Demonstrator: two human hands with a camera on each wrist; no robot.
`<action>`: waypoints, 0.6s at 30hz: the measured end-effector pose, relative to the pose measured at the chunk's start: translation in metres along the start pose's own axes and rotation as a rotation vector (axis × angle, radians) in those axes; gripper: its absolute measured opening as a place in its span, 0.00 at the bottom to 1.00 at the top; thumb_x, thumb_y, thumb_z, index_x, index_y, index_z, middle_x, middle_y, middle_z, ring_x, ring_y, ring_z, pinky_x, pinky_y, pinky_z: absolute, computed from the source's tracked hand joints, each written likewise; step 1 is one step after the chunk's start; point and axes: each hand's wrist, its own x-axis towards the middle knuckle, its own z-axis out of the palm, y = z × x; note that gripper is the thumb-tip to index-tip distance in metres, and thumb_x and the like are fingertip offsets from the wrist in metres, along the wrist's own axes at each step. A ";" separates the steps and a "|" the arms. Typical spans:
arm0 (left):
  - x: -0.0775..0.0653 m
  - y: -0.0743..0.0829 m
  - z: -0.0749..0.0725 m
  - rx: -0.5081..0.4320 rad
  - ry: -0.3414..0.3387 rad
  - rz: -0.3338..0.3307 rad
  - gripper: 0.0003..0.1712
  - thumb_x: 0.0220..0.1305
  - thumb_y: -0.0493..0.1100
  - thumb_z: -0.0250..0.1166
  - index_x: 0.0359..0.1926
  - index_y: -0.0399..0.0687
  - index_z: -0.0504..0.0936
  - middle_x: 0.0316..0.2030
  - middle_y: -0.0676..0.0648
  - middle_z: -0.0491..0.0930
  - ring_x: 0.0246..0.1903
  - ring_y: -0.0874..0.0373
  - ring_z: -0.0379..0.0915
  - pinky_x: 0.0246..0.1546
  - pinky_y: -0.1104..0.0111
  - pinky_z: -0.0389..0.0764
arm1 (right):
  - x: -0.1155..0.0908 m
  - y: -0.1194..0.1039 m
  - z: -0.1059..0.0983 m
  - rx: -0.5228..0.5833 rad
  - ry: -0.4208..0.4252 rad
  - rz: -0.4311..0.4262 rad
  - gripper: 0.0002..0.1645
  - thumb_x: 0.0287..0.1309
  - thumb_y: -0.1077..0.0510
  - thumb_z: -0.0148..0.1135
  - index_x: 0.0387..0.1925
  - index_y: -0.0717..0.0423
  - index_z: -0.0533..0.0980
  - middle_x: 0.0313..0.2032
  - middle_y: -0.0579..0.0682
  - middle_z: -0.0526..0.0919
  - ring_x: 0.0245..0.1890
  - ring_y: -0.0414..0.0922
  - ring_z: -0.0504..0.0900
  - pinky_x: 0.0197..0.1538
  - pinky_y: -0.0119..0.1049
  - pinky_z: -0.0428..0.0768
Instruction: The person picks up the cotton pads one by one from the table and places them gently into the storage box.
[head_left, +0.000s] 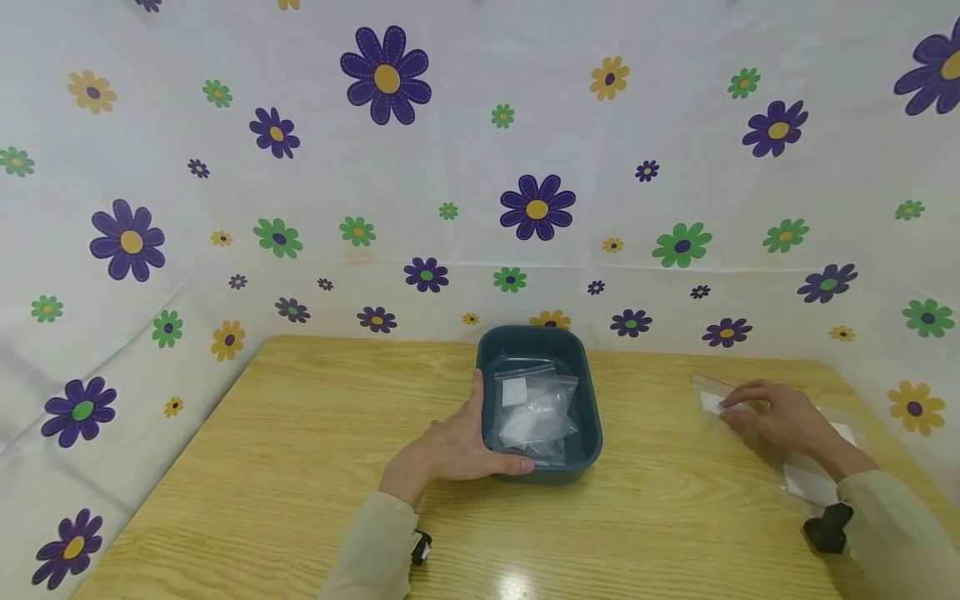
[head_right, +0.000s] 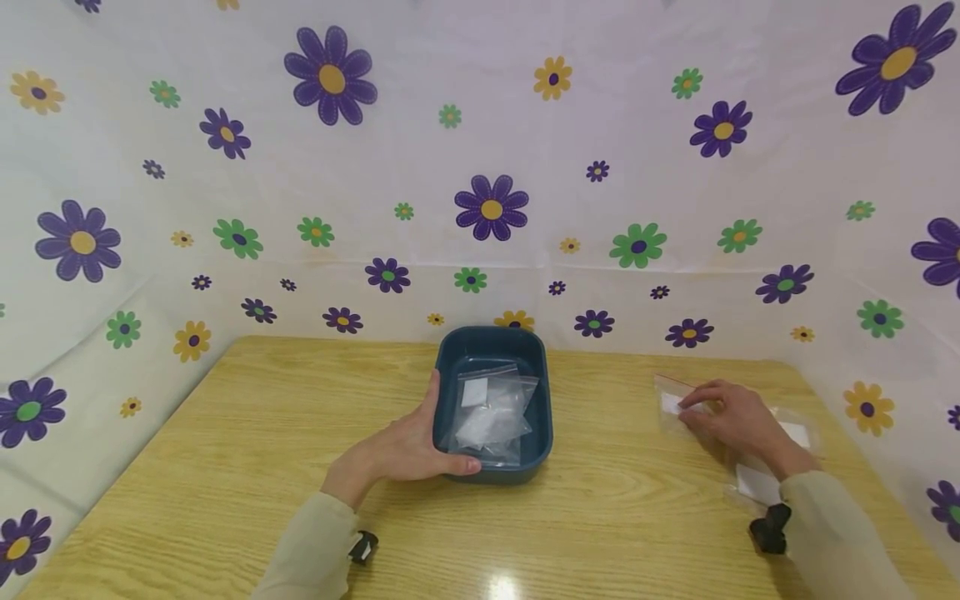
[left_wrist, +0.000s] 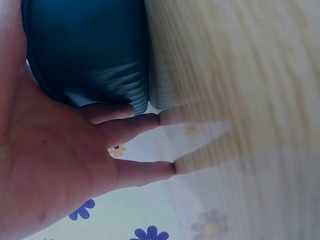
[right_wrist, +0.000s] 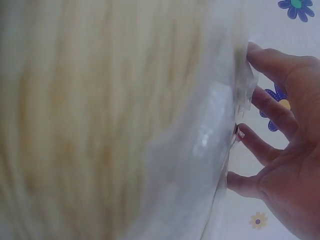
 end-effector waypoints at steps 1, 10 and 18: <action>0.000 0.000 0.000 0.000 -0.001 0.001 0.85 0.43 0.81 0.72 0.80 0.62 0.19 0.82 0.46 0.45 0.76 0.37 0.57 0.76 0.34 0.49 | 0.000 -0.001 0.000 0.003 0.003 0.000 0.20 0.67 0.46 0.67 0.48 0.58 0.86 0.61 0.75 0.76 0.63 0.77 0.66 0.59 0.78 0.64; 0.000 0.000 0.000 0.012 -0.001 0.002 0.85 0.43 0.81 0.71 0.81 0.60 0.21 0.82 0.45 0.46 0.76 0.37 0.57 0.76 0.34 0.49 | -0.006 -0.005 0.000 -0.008 0.047 -0.050 0.18 0.70 0.49 0.63 0.48 0.58 0.86 0.59 0.73 0.79 0.61 0.76 0.71 0.58 0.74 0.70; 0.000 0.000 0.000 0.008 0.003 -0.003 0.85 0.43 0.81 0.72 0.81 0.60 0.21 0.82 0.45 0.46 0.76 0.37 0.58 0.76 0.34 0.50 | -0.011 -0.016 0.004 0.006 0.223 -0.193 0.10 0.68 0.57 0.66 0.46 0.57 0.86 0.51 0.68 0.86 0.52 0.68 0.81 0.52 0.63 0.80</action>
